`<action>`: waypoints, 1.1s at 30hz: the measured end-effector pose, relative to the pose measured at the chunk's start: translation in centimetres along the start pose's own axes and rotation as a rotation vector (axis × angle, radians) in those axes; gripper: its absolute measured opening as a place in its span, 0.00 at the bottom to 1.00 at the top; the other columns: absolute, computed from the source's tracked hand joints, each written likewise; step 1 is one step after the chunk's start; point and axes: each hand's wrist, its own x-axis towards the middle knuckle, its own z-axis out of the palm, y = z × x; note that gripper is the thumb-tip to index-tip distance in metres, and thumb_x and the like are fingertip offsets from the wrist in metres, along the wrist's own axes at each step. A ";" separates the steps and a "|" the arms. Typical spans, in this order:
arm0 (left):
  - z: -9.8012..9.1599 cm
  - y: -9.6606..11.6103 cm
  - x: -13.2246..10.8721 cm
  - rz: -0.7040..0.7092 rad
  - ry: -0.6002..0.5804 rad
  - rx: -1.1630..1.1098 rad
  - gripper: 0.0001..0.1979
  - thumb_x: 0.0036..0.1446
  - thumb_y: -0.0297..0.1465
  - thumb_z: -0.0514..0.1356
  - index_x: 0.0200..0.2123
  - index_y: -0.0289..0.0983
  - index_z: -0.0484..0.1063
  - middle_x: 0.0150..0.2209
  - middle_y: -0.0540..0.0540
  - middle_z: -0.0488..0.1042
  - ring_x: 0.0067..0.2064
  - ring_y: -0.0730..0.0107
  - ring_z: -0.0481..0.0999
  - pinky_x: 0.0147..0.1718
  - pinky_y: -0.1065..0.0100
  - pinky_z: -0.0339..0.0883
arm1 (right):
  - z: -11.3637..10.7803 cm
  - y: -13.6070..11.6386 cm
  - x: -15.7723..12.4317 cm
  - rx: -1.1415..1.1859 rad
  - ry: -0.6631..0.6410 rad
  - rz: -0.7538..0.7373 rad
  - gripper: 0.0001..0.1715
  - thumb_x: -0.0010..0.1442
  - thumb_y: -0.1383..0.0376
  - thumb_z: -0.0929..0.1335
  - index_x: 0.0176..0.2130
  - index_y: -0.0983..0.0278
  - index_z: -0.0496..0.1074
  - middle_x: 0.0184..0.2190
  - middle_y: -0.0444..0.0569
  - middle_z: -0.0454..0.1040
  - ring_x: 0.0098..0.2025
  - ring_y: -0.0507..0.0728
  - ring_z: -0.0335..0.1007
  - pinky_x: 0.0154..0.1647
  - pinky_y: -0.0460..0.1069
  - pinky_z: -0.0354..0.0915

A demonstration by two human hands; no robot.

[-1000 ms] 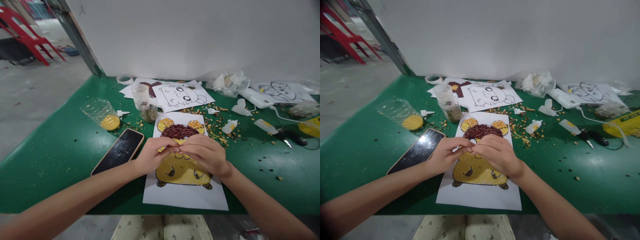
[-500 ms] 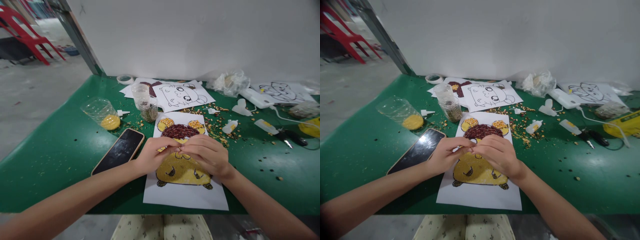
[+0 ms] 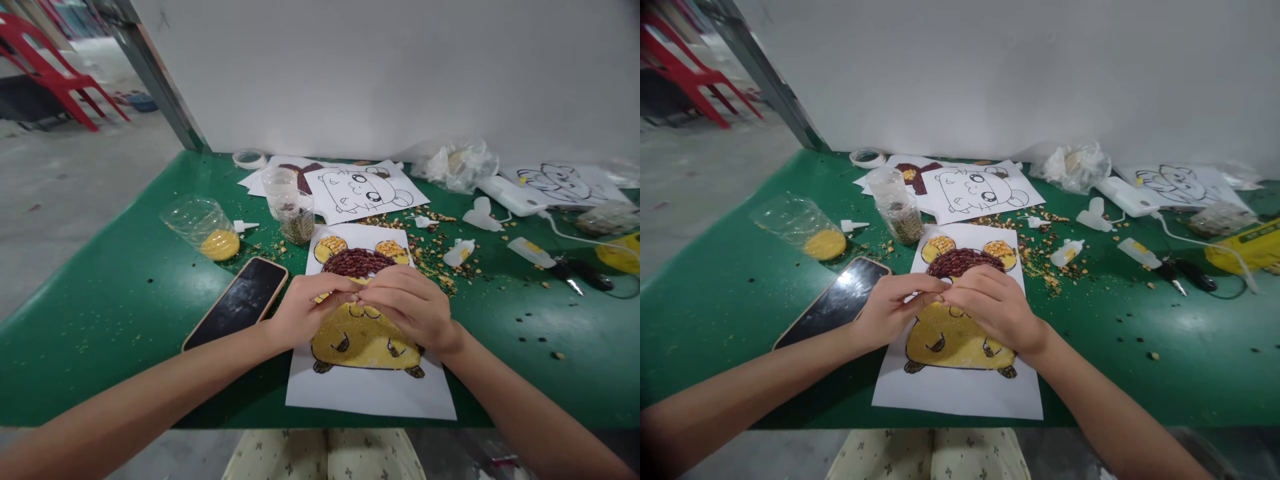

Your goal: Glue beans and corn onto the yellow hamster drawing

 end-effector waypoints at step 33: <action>-0.1 0.1 0.1 -0.068 -0.037 0.013 0.06 0.56 0.25 0.56 0.31 0.33 0.73 0.30 0.46 0.78 0.32 0.75 0.76 0.33 0.76 0.69 | -0.1 -0.2 0.1 -0.019 -0.027 -0.003 0.08 0.57 0.73 0.65 0.38 0.65 0.71 0.33 0.48 0.75 0.37 0.53 0.68 0.40 0.50 0.68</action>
